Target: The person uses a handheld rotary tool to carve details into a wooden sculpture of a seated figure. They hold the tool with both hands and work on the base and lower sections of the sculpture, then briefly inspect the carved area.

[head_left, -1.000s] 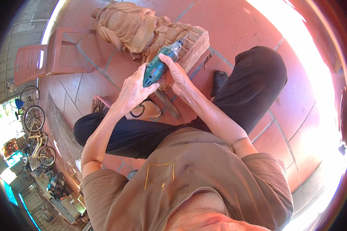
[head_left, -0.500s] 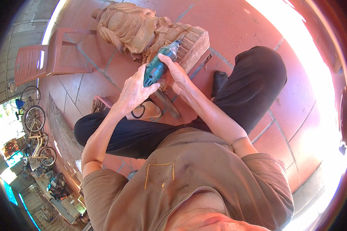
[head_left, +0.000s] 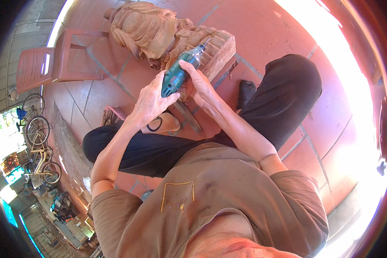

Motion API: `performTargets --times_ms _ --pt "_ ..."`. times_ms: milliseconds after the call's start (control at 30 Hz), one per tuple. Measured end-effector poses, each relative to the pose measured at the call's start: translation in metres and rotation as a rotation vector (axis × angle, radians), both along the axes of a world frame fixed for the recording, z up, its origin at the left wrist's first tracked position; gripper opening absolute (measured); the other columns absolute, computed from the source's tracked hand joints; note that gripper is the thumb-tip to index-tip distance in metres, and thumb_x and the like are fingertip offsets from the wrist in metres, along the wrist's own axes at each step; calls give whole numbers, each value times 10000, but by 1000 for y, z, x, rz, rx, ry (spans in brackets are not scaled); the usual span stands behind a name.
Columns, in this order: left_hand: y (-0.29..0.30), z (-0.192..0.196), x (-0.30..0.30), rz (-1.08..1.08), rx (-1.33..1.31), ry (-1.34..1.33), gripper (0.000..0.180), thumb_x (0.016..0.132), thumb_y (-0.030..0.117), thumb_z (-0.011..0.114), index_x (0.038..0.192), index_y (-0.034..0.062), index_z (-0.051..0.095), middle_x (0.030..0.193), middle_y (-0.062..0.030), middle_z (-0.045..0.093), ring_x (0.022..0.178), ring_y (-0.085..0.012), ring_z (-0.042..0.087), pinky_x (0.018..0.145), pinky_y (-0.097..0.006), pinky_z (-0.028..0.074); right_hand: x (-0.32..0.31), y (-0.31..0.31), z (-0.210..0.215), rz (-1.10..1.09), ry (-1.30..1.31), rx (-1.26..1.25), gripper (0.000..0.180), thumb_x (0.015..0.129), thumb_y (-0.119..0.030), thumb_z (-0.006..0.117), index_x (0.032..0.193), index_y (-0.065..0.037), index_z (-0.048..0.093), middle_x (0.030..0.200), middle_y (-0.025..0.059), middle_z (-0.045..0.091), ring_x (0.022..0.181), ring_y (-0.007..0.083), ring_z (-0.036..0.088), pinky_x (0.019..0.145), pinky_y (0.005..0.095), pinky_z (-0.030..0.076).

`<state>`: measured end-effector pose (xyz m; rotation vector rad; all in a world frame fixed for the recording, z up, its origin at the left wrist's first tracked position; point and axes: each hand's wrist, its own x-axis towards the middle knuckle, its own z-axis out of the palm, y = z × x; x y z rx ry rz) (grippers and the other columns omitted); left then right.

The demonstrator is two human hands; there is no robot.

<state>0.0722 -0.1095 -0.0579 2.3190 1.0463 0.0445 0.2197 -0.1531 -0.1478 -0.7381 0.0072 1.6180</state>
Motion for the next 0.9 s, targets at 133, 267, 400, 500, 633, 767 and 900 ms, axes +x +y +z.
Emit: performTargets --times_ms 133,267,400,500,633,767,900 --pt "0 0 2 -5 -6 6 704 834 335 736 1366 15 405 1085 -279 634 1024 -446 634 857 -464 499 2 -1 2 6 8 1 505 861 -443 715 1128 -46 553 1009 78 646 921 207 659 847 438 555" --pt "0 -1 2 -12 4 4 701 840 347 730 1366 16 407 1087 -275 633 1021 -442 636 854 -462 500 2 -1 0 -1 3 -10 489 866 -441 710 1113 -45 564 1005 80 653 917 205 660 846 428 550" --pt "0 1 4 -3 -17 12 702 840 347 732 1368 15 408 1084 -269 635 1016 -435 641 857 -458 500 3 -1 0 -9 23 -5 453 876 -410 711 1121 -63 554 1000 69 656 895 191 662 826 410 559" --pt "-1 2 5 -4 -17 16 702 838 340 736 1368 16 409 1084 -268 635 1012 -432 643 857 -457 501 3 -2 1 -17 14 1 472 868 -441 708 1104 -55 571 999 74 653 910 203 656 854 429 537" --pt "0 1 5 -20 -13 -3 699 838 333 738 1367 15 409 1083 -271 632 1004 -438 642 851 -461 502 3 -2 -1 -10 19 3 472 867 -446 707 1099 -57 574 997 72 653 910 202 651 851 425 532" --pt "-1 3 7 -18 -26 12 699 840 336 737 1365 14 406 1082 -276 628 999 -445 639 845 -465 500 4 -3 0 -11 17 -6 473 863 -445 712 1095 -56 576 992 71 651 905 201 649 846 422 530" --pt "-1 2 6 -33 -14 -1 696 841 339 736 1360 16 406 1069 -278 633 1000 -448 639 834 -469 501 4 -3 -3 -17 15 2 488 859 -447 715 1105 -52 571 999 73 649 905 200 648 845 424 529"
